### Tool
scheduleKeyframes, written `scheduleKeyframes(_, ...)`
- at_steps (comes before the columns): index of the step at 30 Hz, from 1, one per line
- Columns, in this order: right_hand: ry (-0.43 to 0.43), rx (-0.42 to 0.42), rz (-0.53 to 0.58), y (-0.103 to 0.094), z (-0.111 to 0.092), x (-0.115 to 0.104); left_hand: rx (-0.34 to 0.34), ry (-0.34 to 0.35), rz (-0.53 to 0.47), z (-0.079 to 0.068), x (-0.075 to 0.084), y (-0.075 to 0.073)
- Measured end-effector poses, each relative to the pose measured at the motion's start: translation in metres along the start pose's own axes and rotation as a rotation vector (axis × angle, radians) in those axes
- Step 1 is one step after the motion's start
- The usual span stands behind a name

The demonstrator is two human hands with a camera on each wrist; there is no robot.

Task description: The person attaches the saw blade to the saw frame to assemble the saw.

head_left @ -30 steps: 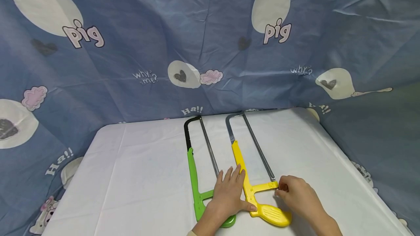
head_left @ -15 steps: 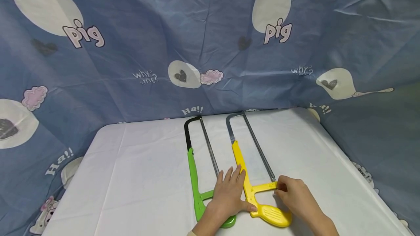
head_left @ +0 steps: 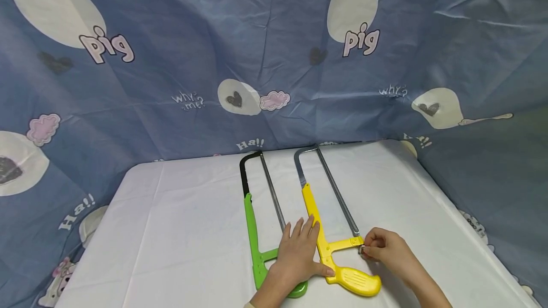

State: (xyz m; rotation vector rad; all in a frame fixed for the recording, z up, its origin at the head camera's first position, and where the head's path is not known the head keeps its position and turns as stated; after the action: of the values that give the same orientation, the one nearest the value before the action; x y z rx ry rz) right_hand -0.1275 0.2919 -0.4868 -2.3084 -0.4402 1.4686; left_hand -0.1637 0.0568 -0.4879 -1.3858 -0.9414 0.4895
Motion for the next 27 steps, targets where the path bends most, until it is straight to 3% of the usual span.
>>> scheduleKeyframes(5,-0.014,-0.098,0.124,-0.005,0.004,0.008,-0.003,-0.004,-0.002,0.000,0.000,0.000)
scheduleKeyframes(10,0.002,-0.071,0.108,-0.005,0.004,0.008,-0.007,-0.004,-0.018,0.000,0.001,0.001)
scheduleKeyframes(13,0.019,0.006,0.029,-0.002,0.002,0.004,-0.002,-0.002,-0.030,0.001,0.001,0.002)
scheduleKeyframes(20,-0.025,0.191,-0.354,0.003,-0.005,-0.006,-0.002,0.001,-0.023,0.001,-0.001,0.003)
scheduleKeyframes(27,-0.080,0.216,-0.465,0.005,-0.011,-0.018,-0.011,-0.006,-0.014,0.001,-0.002,0.005)
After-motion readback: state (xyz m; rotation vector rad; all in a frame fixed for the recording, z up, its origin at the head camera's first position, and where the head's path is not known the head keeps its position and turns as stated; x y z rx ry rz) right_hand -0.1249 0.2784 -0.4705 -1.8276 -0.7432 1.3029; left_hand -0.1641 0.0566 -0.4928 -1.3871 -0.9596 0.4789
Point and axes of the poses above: each hand's wrist, its own z-axis towards the middle knuckle, its own y-axis out of the palm, x = y × z, the point moved 1 cm from there along z, towards the middle knuckle, and after that the axes turned 5 degrees about y, right-handed, at the moved point
